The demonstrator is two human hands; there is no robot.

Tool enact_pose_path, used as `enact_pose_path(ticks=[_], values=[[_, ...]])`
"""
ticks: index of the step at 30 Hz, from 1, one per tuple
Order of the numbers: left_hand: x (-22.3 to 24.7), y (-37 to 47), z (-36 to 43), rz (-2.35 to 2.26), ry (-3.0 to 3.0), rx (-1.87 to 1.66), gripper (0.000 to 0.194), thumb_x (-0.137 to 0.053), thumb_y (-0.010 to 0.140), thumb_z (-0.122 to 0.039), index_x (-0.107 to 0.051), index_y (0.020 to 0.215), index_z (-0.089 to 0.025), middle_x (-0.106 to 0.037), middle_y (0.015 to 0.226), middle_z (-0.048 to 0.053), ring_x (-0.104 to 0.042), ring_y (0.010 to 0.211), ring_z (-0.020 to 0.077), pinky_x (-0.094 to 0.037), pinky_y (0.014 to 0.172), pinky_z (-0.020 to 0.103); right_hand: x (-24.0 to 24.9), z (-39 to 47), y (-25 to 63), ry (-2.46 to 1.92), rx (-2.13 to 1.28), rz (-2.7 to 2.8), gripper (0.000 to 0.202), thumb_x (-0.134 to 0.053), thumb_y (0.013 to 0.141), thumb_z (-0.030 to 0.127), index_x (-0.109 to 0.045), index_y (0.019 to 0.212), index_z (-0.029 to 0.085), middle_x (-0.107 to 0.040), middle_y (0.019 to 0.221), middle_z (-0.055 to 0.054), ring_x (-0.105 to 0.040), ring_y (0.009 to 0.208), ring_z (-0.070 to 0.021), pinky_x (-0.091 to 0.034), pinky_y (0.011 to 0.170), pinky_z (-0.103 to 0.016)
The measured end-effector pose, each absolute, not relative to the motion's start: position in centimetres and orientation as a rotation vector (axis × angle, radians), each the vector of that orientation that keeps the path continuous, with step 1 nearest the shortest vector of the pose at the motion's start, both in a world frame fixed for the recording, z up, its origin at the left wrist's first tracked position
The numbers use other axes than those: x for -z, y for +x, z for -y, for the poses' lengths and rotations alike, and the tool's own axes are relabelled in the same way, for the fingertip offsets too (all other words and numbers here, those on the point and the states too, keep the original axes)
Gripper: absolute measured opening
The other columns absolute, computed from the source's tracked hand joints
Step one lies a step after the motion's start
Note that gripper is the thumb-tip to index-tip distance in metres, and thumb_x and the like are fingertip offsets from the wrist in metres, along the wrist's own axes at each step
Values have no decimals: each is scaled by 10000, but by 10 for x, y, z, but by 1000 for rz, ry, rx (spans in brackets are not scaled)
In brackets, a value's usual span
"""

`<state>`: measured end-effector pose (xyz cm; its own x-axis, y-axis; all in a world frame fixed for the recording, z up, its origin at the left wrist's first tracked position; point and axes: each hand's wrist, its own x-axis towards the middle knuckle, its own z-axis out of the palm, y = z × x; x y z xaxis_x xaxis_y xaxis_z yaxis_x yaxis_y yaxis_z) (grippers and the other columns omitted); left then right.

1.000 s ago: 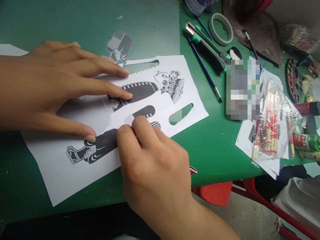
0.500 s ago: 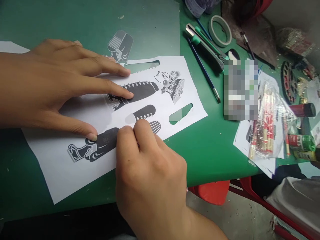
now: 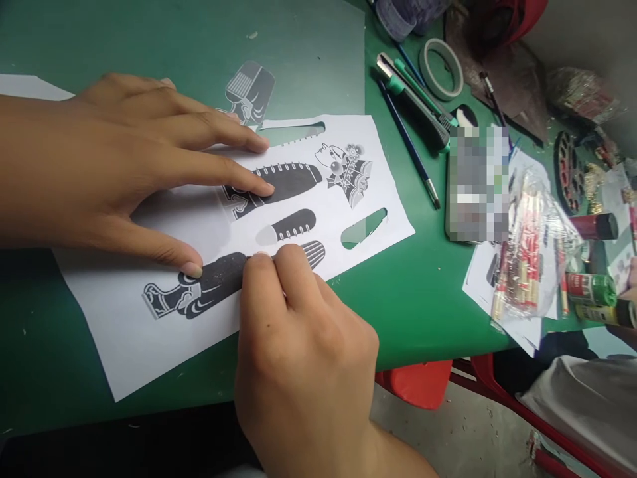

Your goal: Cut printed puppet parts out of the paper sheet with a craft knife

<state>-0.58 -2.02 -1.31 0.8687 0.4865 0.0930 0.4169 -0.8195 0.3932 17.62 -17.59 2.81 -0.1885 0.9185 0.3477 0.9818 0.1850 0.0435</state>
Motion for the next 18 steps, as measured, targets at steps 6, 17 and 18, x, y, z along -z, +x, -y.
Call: enact_pose_path(ticks=[6,17,18], values=[[18,-8,18,-615,2723,-303,733,-503,772,-832,-418,1447,-558,-308,1627,-163,-308,1479,405,-90,1199,661,-28,177,176,-1822,372,2222,209,-547,795,29,-631,698,194,-494,607,42,-312,504,-102,-231,447,-250],[18,-7,21,-653,2741,-302,795,-454,737,-882,-459,1450,-528,-304,1625,-185,-348,1432,419,-58,1198,527,-28,179,176,-1886,363,2212,192,-564,771,33,-686,735,176,-488,619,57,-327,515,-97,-244,467,-244],[17,-7,21,-660,2742,-303,795,-453,738,-880,-466,1448,-523,-306,1625,-185,-356,1421,420,-60,1197,524,-28,179,176,-1891,362,2209,189,-566,774,36,-688,736,175,-488,618,57,-327,515,-97,-243,467,-244]])
